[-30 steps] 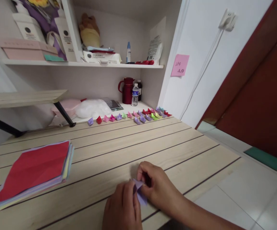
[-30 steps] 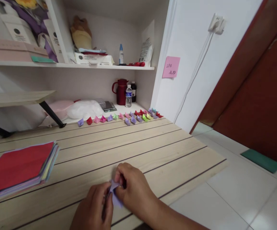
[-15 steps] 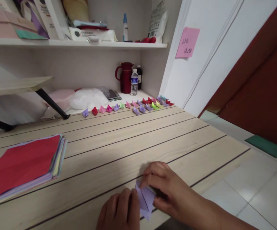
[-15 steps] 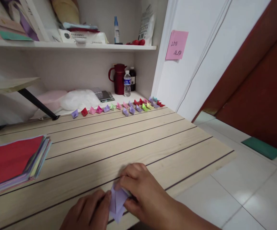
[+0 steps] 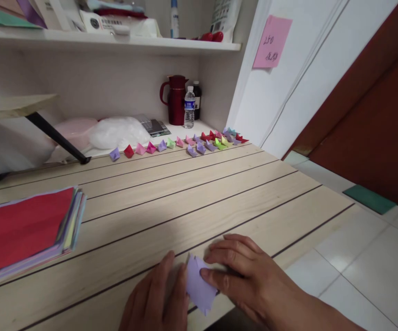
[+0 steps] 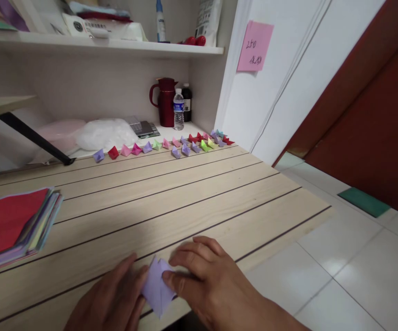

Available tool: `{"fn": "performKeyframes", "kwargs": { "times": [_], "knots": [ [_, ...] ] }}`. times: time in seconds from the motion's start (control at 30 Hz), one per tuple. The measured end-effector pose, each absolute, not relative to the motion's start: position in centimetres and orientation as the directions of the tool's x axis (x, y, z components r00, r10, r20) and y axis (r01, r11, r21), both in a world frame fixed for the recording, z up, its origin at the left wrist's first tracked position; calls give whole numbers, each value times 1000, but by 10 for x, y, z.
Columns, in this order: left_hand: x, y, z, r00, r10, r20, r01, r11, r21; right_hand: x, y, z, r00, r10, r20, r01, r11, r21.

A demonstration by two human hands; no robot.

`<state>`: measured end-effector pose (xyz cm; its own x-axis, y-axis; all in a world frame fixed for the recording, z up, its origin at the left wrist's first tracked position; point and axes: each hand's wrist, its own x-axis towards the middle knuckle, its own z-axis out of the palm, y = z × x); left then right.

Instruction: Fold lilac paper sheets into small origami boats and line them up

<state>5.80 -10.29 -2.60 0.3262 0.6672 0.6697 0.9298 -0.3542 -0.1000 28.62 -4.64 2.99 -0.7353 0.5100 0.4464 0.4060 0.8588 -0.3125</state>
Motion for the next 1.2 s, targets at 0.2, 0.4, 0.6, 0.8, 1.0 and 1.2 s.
{"fn": "performKeyframes", "kwargs": {
  "times": [0.2,0.4,0.6,0.8,1.0,1.2],
  "knots": [
    [59,-107,-15,395,562,727,894,-417,-163,290,-51,26,-768,491,410,453,870,-194],
    [57,-106,-27,493,546,677,837,-510,-198,290,-51,29,-754,523,397,490,851,-190],
    [51,-115,-25,518,623,586,829,-535,-163,290,-49,32,-760,540,361,504,841,-196],
    [60,-128,-20,465,712,527,872,-470,-135,292,-68,27,-721,539,435,502,840,-208],
    [52,-128,-27,536,669,514,837,-502,-219,296,-80,9,-716,531,453,463,847,-263],
    [56,-131,-33,388,733,558,897,-439,-47,288,-81,2,-649,591,479,529,803,-274]
  ]
}}
